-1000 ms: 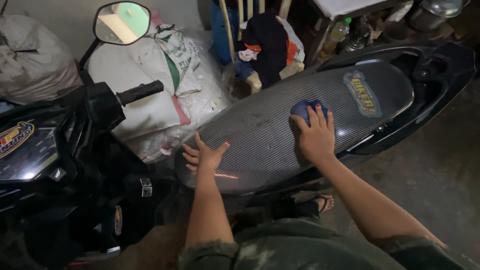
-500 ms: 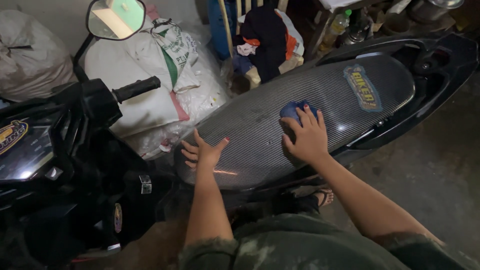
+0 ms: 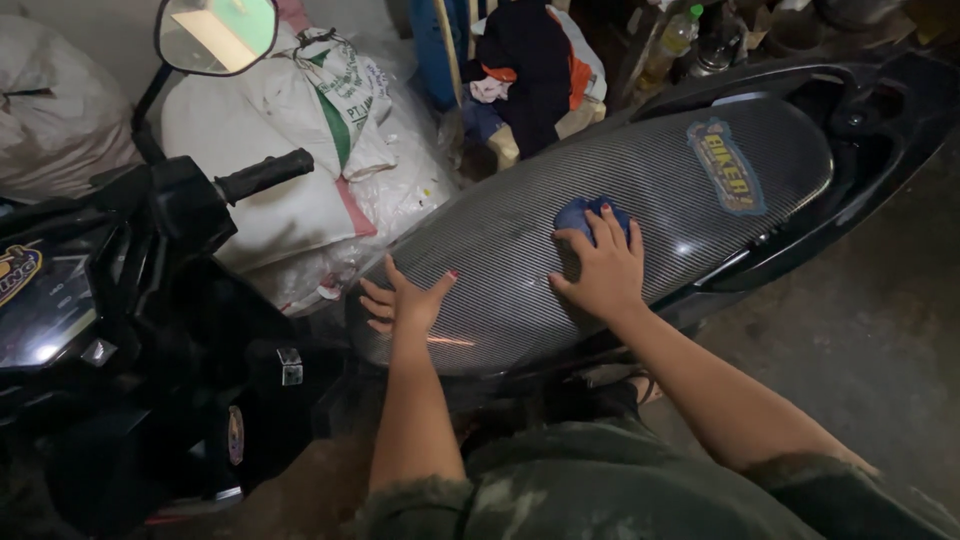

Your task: The person is cleaning a motorcycle using a cloth.

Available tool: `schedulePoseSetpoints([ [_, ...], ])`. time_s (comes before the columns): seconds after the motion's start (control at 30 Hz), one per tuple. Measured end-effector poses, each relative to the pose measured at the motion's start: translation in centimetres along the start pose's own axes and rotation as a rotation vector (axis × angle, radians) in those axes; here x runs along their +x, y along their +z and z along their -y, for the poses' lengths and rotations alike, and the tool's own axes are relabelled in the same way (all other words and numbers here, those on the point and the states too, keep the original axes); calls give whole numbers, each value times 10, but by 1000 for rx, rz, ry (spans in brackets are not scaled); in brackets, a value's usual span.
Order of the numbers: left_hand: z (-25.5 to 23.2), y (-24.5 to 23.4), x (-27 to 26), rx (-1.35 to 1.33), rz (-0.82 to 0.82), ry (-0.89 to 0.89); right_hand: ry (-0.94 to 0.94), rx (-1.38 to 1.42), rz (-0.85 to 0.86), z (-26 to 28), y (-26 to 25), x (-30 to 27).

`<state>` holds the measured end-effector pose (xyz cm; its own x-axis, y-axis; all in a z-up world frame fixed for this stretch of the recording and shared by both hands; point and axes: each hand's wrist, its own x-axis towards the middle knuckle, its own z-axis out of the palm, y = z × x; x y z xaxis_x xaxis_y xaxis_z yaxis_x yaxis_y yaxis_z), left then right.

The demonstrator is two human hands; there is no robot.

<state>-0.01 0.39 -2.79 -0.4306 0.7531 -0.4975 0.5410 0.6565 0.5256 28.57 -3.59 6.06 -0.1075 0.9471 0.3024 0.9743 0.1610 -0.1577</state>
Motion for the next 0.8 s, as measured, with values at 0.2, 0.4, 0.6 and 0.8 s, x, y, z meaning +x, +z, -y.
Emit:
schedulePoseSetpoints([
  [0.2, -3, -4, -2, -19, 53, -32, 71, 21, 68, 6, 4, 4],
  [0.4, 0, -3, -4, -27, -4, 7, -9, 20, -5, 5, 9, 0],
  [0.6, 2, -1, -3, -8, -4, 19, 31, 33, 42, 12, 4, 4],
  [0.8, -2, -8, -9, -43, 30, 7, 124, 14, 172, 28, 7, 14],
])
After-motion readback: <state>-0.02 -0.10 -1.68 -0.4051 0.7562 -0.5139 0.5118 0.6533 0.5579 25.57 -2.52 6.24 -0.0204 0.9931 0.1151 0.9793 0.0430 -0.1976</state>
